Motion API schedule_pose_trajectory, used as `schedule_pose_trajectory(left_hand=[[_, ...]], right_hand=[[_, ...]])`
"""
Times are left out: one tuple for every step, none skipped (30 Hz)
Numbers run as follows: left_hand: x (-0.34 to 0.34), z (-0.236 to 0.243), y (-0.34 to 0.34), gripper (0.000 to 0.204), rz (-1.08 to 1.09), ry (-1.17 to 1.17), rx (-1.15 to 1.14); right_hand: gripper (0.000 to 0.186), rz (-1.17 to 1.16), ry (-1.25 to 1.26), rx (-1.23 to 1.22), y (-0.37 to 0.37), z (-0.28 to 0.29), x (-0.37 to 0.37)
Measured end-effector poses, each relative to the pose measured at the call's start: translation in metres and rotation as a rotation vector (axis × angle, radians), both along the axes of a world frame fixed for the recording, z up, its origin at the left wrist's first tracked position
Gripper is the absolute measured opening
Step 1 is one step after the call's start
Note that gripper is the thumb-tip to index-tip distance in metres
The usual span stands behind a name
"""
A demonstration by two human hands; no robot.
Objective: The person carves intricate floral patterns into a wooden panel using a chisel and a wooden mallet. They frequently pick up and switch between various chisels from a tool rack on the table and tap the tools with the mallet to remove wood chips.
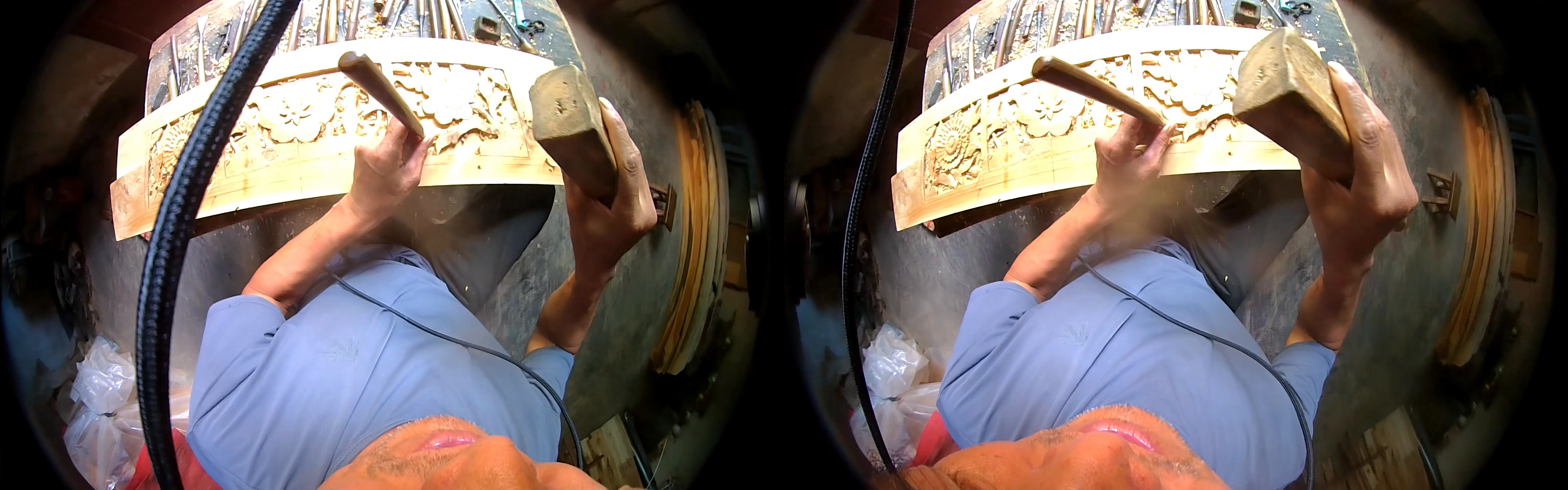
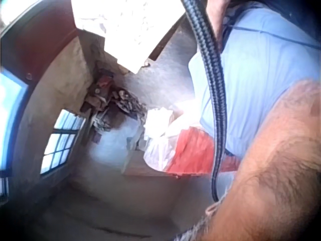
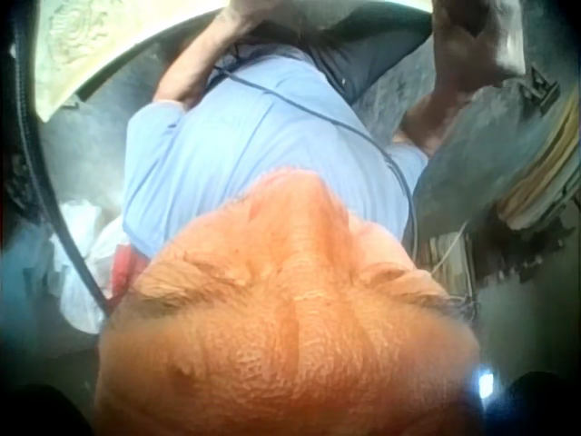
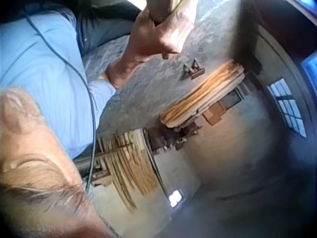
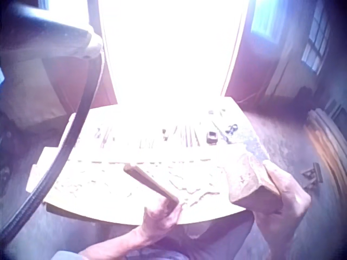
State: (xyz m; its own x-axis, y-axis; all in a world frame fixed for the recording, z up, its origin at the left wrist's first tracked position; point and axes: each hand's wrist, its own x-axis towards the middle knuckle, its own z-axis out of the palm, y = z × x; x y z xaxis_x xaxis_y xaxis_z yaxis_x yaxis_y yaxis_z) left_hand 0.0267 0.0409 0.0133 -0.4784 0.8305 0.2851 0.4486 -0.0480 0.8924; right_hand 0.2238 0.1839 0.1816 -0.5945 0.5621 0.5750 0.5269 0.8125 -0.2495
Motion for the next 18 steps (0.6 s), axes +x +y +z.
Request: schedule_pose_trajectory(left_hand=[[0.0, 0.008, -0.003, 0.028, 0.004, -0.063, -0.127], [-0.001, 0.009, -0.003, 0.029, 0.004, -0.072, -0.118], [-0.001, 0.009, -0.003, 0.029, 0.005, -0.081, -0.109], [0.001, 0.008, -0.005, 0.029, -0.001, -0.095, -0.096], [0.002, 0.005, -0.005, 0.027, -0.005, -0.089, -0.096], [0.003, 0.004, -0.006, 0.026, -0.013, -0.056, -0.092], [0.005, 0.006, -0.005, 0.025, -0.034, -0.03, -0.084], [0.006, 0.007, -0.004, 0.025, -0.055, -0.003, -0.076], [0.008, 0.008, -0.004, 0.024, -0.073, 0.004, -0.078], [0.008, 0.009, -0.005, 0.024, -0.08, 0.019, -0.081], [0.008, 0.01, -0.006, 0.024, -0.087, 0.034, -0.084], [0.008, 0.009, -0.007, 0.023, -0.088, 0.054, -0.082], [0.008, 0.008, -0.006, 0.023, -0.088, 0.072, -0.079], [0.008, 0.007, -0.006, 0.022, -0.089, 0.09, -0.076], [0.009, 0.006, -0.007, 0.022, -0.093, 0.107, -0.075], [0.009, 0.006, -0.007, 0.022, -0.096, 0.123, -0.072], [0.009, 0.006, -0.007, 0.021, -0.099, 0.14, -0.069], [0.009, 0.005, -0.007, 0.021, -0.105, 0.16, -0.044]], right_hand=[[0.067, -0.009, 0.021, -0.028, -0.001, -0.004, 0.002], [0.067, -0.018, 0.042, -0.055, -0.001, -0.007, 0.004], [0.067, -0.008, 0.05, -0.074, 0.0, -0.011, 0.007], [0.066, -0.003, 0.052, -0.089, -0.002, -0.012, 0.01], [0.066, 0.004, 0.056, -0.103, -0.003, -0.014, 0.014], [0.066, 0.014, 0.057, -0.106, -0.004, -0.016, 0.016], [0.066, 0.01, 0.051, -0.106, -0.006, -0.015, 0.018], [0.066, 0.009, 0.051, -0.095, -0.009, -0.015, 0.022], [0.066, 0.01, 0.046, -0.096, -0.01, -0.015, 0.022], [0.066, 0.022, 0.054, -0.089, -0.01, -0.016, 0.022], [0.066, 0.029, 0.062, -0.082, -0.01, -0.017, 0.022], [0.066, 0.036, 0.069, -0.078, -0.011, -0.018, 0.022], [0.066, 0.039, 0.074, -0.073, -0.01, -0.019, 0.021], [0.066, 0.041, 0.079, -0.072, -0.011, -0.02, 0.021], [0.066, 0.043, 0.083, -0.071, -0.011, -0.021, 0.021], [0.066, 0.046, 0.086, -0.071, -0.011, -0.02, 0.022], [0.067, 0.049, 0.091, -0.066, -0.011, -0.02, 0.021], [0.067, 0.053, 0.096, -0.061, -0.011, -0.02, 0.021]])
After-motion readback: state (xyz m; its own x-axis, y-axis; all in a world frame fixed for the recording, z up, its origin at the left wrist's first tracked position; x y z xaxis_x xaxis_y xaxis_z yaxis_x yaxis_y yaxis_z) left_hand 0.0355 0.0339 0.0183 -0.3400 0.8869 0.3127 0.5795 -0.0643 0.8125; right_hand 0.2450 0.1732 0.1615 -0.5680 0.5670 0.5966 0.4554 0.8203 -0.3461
